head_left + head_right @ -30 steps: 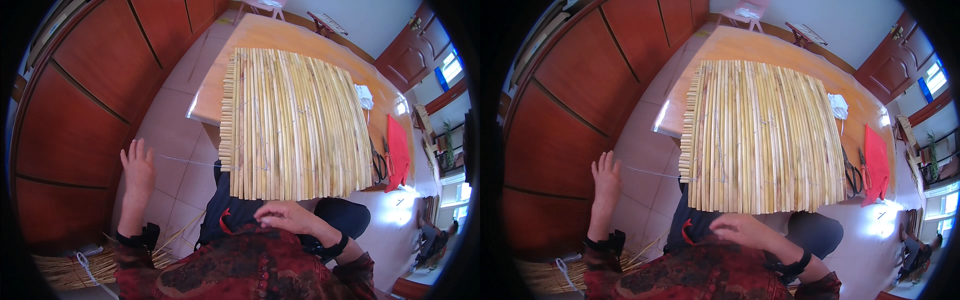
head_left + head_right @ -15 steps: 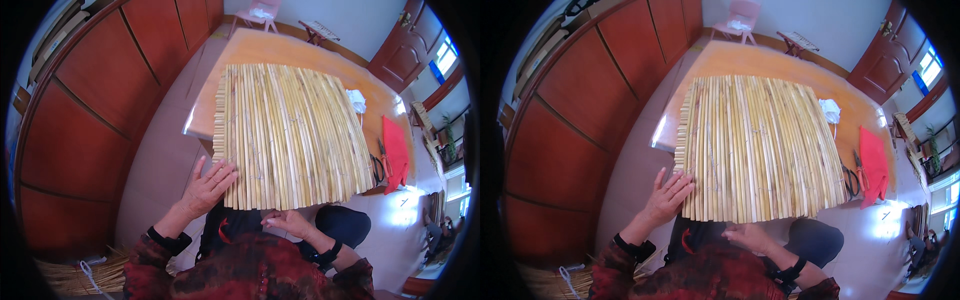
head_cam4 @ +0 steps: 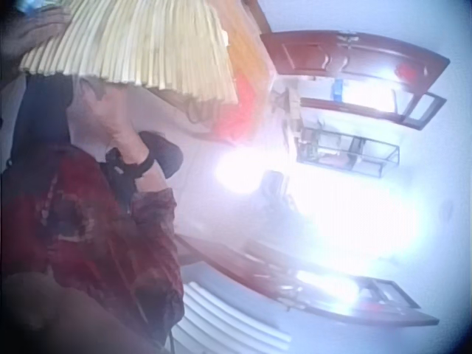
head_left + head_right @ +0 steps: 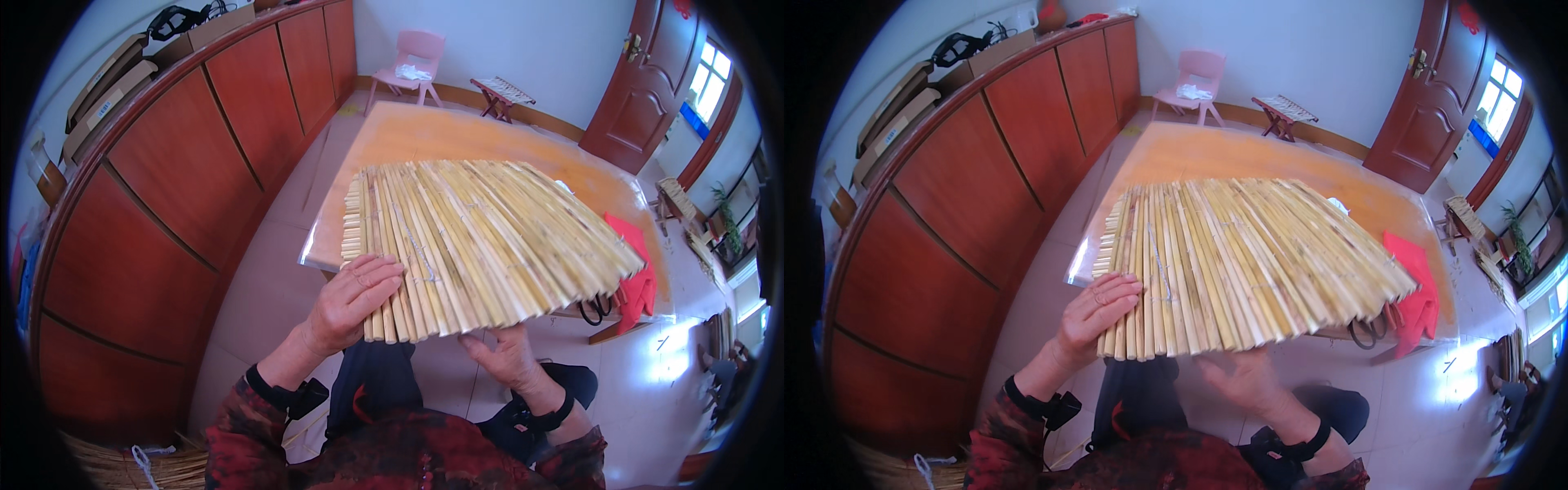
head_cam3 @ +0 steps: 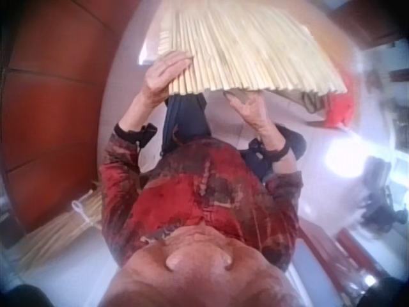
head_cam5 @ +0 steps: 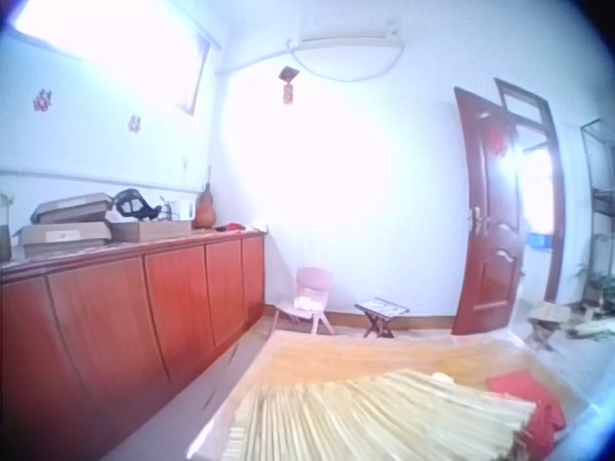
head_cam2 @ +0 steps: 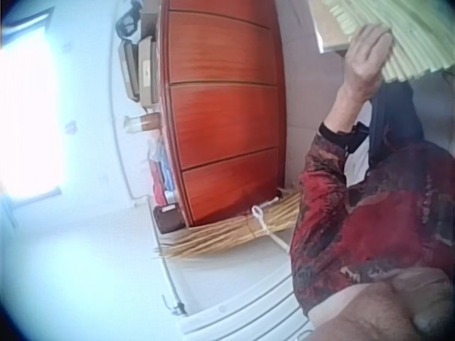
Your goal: The person weaves a bamboo mat by aligning thin wooden slats and sewing them together with white thread and a large needle. The person uses scissors to trim the excess thread and slat ends.
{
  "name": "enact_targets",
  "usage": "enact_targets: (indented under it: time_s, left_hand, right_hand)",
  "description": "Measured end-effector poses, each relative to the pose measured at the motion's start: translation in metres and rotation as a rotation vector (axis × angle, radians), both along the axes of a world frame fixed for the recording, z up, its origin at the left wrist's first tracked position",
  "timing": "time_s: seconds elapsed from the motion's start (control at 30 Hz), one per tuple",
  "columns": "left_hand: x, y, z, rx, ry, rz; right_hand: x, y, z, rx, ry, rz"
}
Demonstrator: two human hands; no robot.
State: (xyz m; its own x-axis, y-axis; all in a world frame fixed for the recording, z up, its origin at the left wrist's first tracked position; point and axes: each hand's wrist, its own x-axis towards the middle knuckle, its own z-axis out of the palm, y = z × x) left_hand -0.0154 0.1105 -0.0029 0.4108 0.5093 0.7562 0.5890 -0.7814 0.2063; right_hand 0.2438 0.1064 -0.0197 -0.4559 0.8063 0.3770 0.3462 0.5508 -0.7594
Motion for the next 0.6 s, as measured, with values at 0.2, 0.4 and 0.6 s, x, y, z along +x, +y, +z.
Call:
enact_targets:
  time_s: [0.2,0.4,0.6]
  left_hand:
    - [0.008,0.016,0.061,0.048,-0.314,0.038]
    - [0.005,0.007,0.078,-0.052,-0.683,0.133]
    - [0.015,0.004,0.086,0.015,-1.037,0.033]
  right_hand:
    - [-0.02,0.042,0.054,0.11,0.318,0.018]
    - [-0.041,0.067,0.086,0.167,0.353,0.249]
    - [-0.057,0.072,0.091,0.214,0.347,0.24]
